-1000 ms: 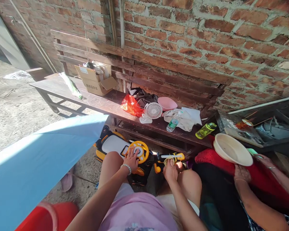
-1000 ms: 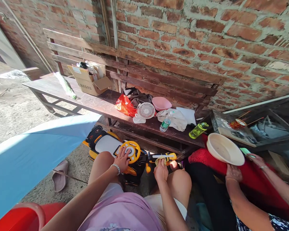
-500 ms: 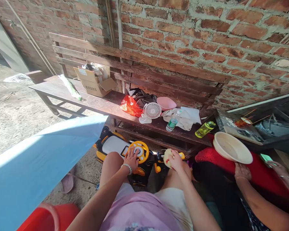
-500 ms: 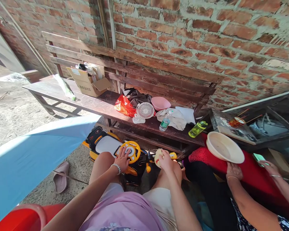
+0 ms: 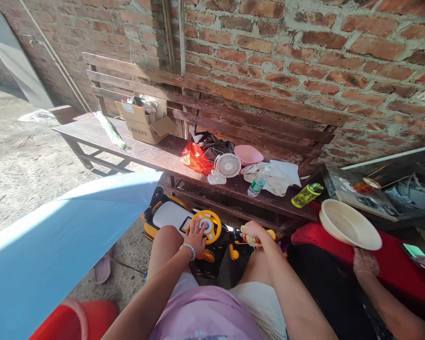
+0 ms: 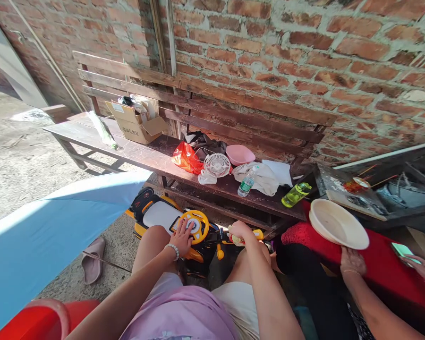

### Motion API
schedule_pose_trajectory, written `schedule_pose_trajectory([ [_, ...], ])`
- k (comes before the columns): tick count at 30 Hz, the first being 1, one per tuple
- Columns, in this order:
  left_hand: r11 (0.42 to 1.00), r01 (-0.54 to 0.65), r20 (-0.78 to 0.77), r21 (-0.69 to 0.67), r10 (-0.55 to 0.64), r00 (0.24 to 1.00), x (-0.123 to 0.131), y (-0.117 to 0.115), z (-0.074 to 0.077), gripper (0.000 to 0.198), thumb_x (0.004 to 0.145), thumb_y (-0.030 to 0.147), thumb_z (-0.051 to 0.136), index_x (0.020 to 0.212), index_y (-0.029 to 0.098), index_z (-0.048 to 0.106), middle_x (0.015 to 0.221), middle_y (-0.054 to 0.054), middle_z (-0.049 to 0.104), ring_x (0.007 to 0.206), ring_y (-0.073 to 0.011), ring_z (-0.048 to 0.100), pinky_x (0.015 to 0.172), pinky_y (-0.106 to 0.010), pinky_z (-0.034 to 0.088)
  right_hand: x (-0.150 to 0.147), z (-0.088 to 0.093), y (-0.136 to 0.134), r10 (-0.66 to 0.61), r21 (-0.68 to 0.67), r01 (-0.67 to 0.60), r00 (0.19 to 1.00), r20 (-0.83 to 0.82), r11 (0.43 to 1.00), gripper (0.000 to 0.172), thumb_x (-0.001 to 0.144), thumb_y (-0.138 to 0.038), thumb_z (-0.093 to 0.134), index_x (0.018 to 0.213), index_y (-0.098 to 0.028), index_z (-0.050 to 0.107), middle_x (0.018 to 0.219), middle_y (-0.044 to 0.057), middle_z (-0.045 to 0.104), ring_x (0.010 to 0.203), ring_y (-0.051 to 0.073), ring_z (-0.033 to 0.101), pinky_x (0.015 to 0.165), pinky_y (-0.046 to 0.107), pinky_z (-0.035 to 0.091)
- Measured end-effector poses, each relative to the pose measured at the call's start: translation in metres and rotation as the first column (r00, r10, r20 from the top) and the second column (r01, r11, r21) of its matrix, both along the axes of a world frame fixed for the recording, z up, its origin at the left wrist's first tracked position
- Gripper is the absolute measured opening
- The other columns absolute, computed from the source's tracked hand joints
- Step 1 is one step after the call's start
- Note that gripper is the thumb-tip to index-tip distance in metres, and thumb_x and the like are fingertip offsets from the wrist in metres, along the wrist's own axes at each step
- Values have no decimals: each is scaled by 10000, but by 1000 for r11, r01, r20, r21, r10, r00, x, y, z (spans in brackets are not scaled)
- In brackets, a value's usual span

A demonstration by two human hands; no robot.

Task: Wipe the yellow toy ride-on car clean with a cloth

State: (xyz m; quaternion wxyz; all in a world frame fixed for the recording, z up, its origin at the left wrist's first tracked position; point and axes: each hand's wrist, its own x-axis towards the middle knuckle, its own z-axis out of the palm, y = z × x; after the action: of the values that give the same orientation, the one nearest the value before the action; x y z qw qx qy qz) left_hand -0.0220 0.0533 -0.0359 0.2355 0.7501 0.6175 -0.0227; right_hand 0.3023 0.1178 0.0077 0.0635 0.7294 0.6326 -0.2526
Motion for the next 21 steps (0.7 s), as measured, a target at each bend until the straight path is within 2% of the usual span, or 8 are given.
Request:
schedule_pose_trajectory([
  [3,1000,5,-1,0,-5,1000,-1,0,1,805,1041,325,487,1805,230,253,1908,-110,54,1766,-369,14,1341,-620,355,-4,-2,-1,12,-39,-14,997,-70,999,132,744,-270,740,632,-207,768,722,88,785,729,220,722,637,288,408],
  [7,1000,8,-18,-6,-8,1000,0,0,4,802,1051,335,479,1807,217,240,1907,-123,60,1765,-375,17,1338,-619,359,1,-5,-16,-5,7,6,988,-155,1000,187,845,-301,659,740,-202,779,791,61,798,793,210,715,660,267,432],
  [11,1000,0,-17,-1,0,1000,1,0,3,800,1054,344,478,1809,239,235,1910,-106,51,1766,-366,11,1336,-608,363,5,-22,-45,13,153,37,950,-311,987,213,869,-283,620,953,-227,807,989,51,827,966,215,746,853,266,533],
  [13,1000,-6,-15,-7,6,1000,1,0,3,807,1049,345,479,1810,246,228,1911,-101,49,1766,-367,10,1340,-611,356,2,-37,-64,42,300,96,906,-421,949,266,861,-276,614,1043,-244,804,1116,70,814,1073,231,757,985,308,560],
  [15,1000,-8,-10,-7,8,1000,1,0,3,815,1044,347,480,1811,249,224,1911,-101,54,1765,-371,7,1339,-618,354,-6,-53,-82,53,431,182,877,-478,884,324,875,-286,586,1120,-245,795,1250,99,777,1194,250,745,1095,357,559],
  [18,1000,-3,-9,0,3,1000,1,-1,5,819,1039,344,487,1810,241,231,1908,-113,67,1766,-369,9,1336,-619,356,-20,-70,-103,26,531,253,887,-462,809,409,905,-273,532,1226,-236,782,1399,123,717,1322,263,699,1188,408,542],
  [21,1000,0,1,-4,0,1000,1,-1,6,812,1043,339,490,1808,232,238,1908,-118,57,1765,-377,15,1338,-619,355,-27,-75,-113,14,572,219,927,-374,790,461,909,-228,509,1285,-242,775,1454,116,692,1356,266,673,1213,436,536],
])
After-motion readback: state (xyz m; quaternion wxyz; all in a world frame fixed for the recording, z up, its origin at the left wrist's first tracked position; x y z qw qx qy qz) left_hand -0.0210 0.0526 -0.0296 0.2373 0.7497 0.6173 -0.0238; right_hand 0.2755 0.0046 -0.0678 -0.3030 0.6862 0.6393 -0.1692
